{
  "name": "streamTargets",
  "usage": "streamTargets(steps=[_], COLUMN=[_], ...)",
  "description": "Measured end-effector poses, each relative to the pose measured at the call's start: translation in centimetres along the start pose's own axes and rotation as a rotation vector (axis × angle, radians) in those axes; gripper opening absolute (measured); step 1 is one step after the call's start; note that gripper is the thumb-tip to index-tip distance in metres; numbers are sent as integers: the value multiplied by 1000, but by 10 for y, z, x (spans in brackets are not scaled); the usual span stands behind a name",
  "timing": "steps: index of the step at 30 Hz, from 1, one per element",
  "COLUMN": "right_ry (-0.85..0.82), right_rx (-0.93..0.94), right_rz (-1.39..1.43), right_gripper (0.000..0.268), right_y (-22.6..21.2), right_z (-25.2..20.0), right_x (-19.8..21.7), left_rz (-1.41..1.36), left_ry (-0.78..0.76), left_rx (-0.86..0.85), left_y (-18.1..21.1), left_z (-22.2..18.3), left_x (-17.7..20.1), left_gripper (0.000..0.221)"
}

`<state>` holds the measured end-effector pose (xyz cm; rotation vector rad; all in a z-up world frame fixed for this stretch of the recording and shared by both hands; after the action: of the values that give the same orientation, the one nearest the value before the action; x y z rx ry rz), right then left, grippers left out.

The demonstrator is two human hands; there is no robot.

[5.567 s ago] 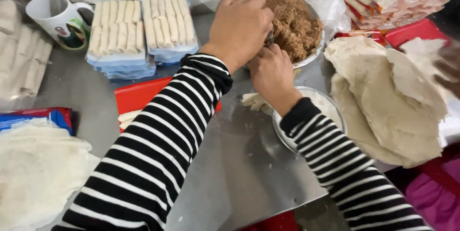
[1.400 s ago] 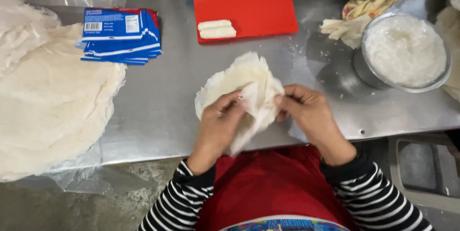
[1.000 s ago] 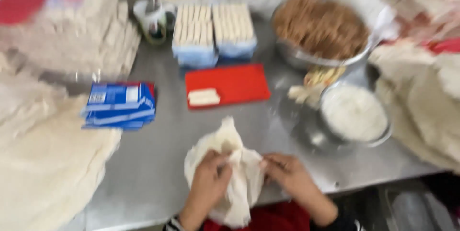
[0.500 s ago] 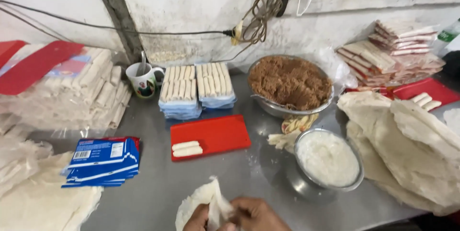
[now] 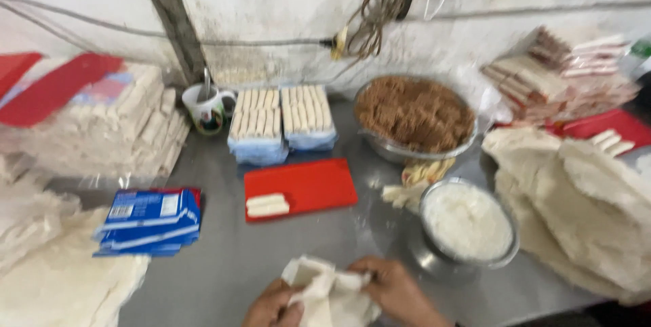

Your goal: Preparing lumpia by placing filling on wrappers, rolling them, and packing the finished rolls into trays and bags.

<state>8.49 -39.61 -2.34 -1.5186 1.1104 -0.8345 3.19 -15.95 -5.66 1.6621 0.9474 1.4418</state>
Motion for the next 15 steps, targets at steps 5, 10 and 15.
streamTargets(steps=[5,10,15], right_ry=[-163,133,191], right_rx=[179,140,89], right_rz=[-383,44,228], right_gripper=[25,34,41], right_y=[1,-41,-47], right_z=[-12,-22,-27], right_x=[-25,-16,-47], left_rz=[327,62,-103], left_ry=[-101,245,273], left_rx=[54,36,-143], left_y=[62,46,113], left_z=[-16,-16,-33], left_x=[-2,47,37], left_gripper=[64,29,27])
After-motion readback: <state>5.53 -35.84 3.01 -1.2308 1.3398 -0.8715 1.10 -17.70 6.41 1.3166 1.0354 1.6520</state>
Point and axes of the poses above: each hand's wrist, its own z-axis towards the middle knuckle, its own x-axis out of the back of the hand, y = z × x, the point moved 6 cm from there along z, towards the middle knuckle, and after that the axes turned 13 degrees about z, right-handed, at the moved point
